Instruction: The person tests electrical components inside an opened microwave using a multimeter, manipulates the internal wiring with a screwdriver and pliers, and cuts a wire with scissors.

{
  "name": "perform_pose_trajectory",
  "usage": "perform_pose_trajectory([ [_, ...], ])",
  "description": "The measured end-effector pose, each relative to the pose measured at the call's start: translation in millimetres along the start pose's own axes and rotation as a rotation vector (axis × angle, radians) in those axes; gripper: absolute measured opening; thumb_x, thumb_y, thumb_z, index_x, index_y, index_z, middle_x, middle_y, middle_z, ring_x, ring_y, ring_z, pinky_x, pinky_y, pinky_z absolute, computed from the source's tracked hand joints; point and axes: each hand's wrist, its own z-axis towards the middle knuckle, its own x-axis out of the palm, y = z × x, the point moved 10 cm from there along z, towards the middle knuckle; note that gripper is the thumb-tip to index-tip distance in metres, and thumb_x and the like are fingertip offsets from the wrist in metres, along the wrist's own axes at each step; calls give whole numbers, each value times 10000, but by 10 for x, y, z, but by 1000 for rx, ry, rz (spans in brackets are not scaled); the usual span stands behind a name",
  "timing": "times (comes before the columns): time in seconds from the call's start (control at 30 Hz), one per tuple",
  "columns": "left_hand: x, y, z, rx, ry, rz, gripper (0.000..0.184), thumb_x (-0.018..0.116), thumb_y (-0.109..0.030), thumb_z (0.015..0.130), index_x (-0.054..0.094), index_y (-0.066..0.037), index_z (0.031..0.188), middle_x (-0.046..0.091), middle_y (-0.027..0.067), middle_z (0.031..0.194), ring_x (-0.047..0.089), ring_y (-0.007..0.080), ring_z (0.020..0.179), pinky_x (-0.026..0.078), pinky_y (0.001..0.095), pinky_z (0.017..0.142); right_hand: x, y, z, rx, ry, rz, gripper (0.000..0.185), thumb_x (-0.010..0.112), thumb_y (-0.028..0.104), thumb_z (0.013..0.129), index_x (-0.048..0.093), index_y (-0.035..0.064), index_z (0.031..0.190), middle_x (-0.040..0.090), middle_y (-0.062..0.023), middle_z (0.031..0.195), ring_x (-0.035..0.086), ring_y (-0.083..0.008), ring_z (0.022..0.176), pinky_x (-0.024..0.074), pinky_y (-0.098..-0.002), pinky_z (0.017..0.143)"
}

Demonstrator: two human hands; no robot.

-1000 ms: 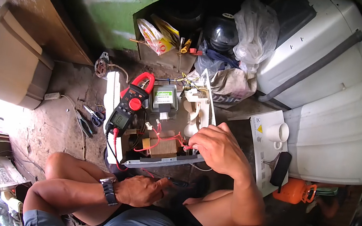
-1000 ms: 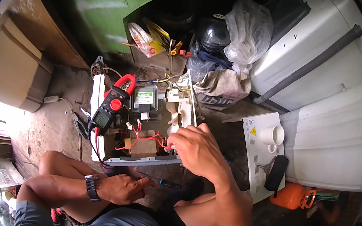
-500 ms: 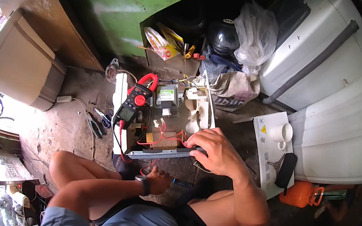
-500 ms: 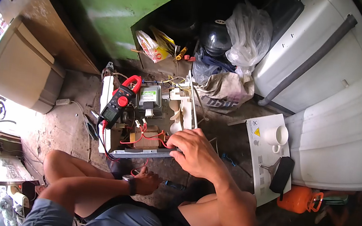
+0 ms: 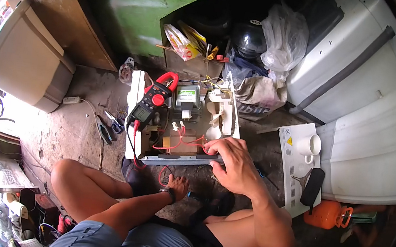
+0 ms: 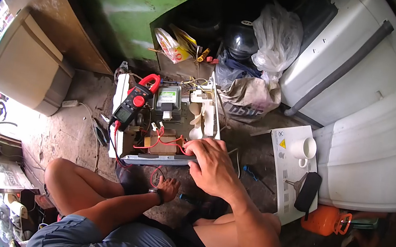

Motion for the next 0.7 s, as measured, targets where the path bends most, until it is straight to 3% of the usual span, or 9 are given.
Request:
perform_pose_trajectory([
  [0.23, -35, 169, 87, -5, 150, -157, 425, 464, -326, 1088, 630, -151, 1437, 673, 133, 1399, 643, 347, 1311, 413, 636, 1075, 12, -4, 3, 0, 8, 1, 347, 745, -6, 844, 594, 106, 1135, 722, -34, 1211, 657, -269, 1178, 414, -439, 1066],
  [0.4, -121, 262, -9, -19, 23, -155, 510, 511, -298, 1054, 571, -93, 1517, 645, 171, 1457, 626, 362, 1360, 462, 553, 1103, 20, -30, -8, -1, 25, 12, 336, 744, -2, 854, 596, 104, 1138, 718, -31, 1189, 655, -259, 1180, 409, -427, 1060],
  [0.53, -566, 11, -228, 50, -128, 5, 461, 529, -231, 1047, 634, -56, 1459, 703, 192, 1382, 675, 371, 1295, 509, 531, 1071, 16, -37, -10, 4, 28, 23, 328, 741, -4, 863, 604, 104, 1140, 718, -25, 1180, 657, -248, 1177, 412, -425, 1057],
  [0.6, -522, -433, -553, 291, 636, 172, 472, 490, -221, 1084, 597, -29, 1501, 727, 217, 1281, 696, 448, 1216, 546, 519, 1042, 23, -48, -15, 7, 33, 21, 327, 742, -7, 866, 622, 104, 1149, 722, -16, 1170, 660, -236, 1175, 414, -423, 1057],
  [0.63, -670, -669, -791, 419, 763, -315, 428, 492, -234, 1105, 638, -17, 1443, 739, 217, 1237, 713, 429, 1175, 572, 515, 998, 28, -57, -20, 8, 30, 23, 327, 742, -7, 866, 622, 104, 1149, 722, -16, 1170, 660, -236, 1175, 414, -423, 1057],
  [0.7, -1744, -1211, -1245, 760, 656, -715, 364, 515, -234, 1131, 700, 0, 1340, 757, 209, 1176, 735, 387, 1120, 606, 498, 923, 43, -82, -29, 3, 43, 16, 327, 755, 1, 866, 641, 106, 1155, 730, -5, 1164, 663, -228, 1176, 416, -428, 1060],
])
